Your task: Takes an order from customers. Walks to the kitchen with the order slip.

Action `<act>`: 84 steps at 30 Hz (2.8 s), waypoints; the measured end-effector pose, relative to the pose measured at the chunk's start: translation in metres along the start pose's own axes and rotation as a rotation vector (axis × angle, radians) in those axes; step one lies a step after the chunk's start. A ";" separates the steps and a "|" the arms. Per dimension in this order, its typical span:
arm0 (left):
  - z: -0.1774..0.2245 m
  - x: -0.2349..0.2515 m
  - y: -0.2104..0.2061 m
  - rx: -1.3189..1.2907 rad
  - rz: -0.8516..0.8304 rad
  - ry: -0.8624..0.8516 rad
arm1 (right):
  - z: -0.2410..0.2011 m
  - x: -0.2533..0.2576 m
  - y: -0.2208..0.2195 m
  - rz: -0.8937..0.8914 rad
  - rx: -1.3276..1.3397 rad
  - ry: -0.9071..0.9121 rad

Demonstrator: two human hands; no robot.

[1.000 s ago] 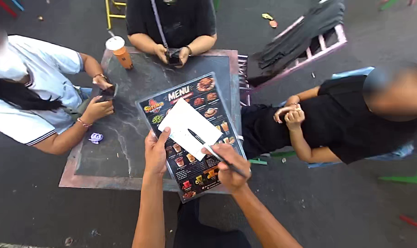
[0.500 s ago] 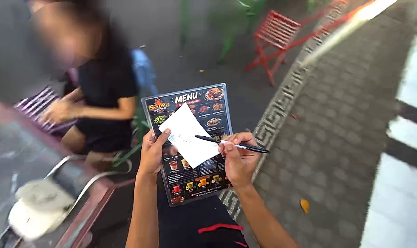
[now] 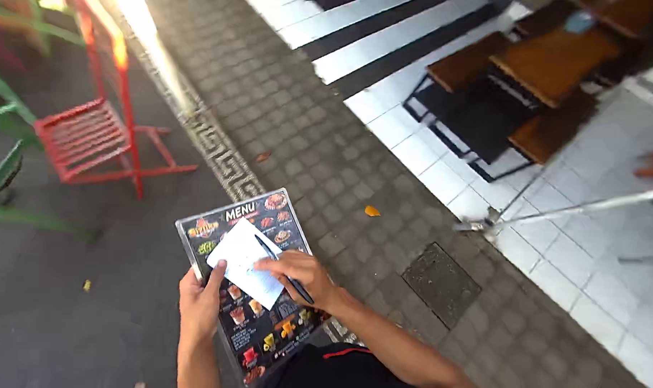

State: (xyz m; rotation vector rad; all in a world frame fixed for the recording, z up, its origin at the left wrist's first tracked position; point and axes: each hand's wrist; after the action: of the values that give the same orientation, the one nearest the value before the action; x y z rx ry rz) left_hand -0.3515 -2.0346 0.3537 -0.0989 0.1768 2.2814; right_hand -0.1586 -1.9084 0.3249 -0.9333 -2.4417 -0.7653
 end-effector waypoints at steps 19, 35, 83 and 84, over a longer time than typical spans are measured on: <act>0.067 0.714 -0.459 0.198 -0.456 -0.005 | 0.466 0.312 0.351 1.059 -0.140 -0.064; 0.099 1.280 -0.899 -0.070 -0.709 0.127 | 1.002 0.723 0.741 0.893 0.197 -0.269; 0.433 2.139 -2.527 0.046 -1.354 0.113 | 1.838 1.102 2.240 1.291 0.245 -0.414; 0.434 2.150 -2.558 0.042 -1.358 0.100 | 1.854 1.102 2.267 1.315 0.248 -0.424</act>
State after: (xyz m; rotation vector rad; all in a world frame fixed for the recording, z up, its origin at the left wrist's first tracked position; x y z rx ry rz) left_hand 0.1631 1.2943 0.2609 -0.2260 0.1384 0.9194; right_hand 0.3399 1.1805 0.2925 -2.2925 -1.5123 0.2269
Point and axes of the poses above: each hand's wrist, its own x-axis towards the middle knuckle, its own y-axis out of the back of the hand, z = x × y, and after that the axes turned 5 degrees about x, right-handed
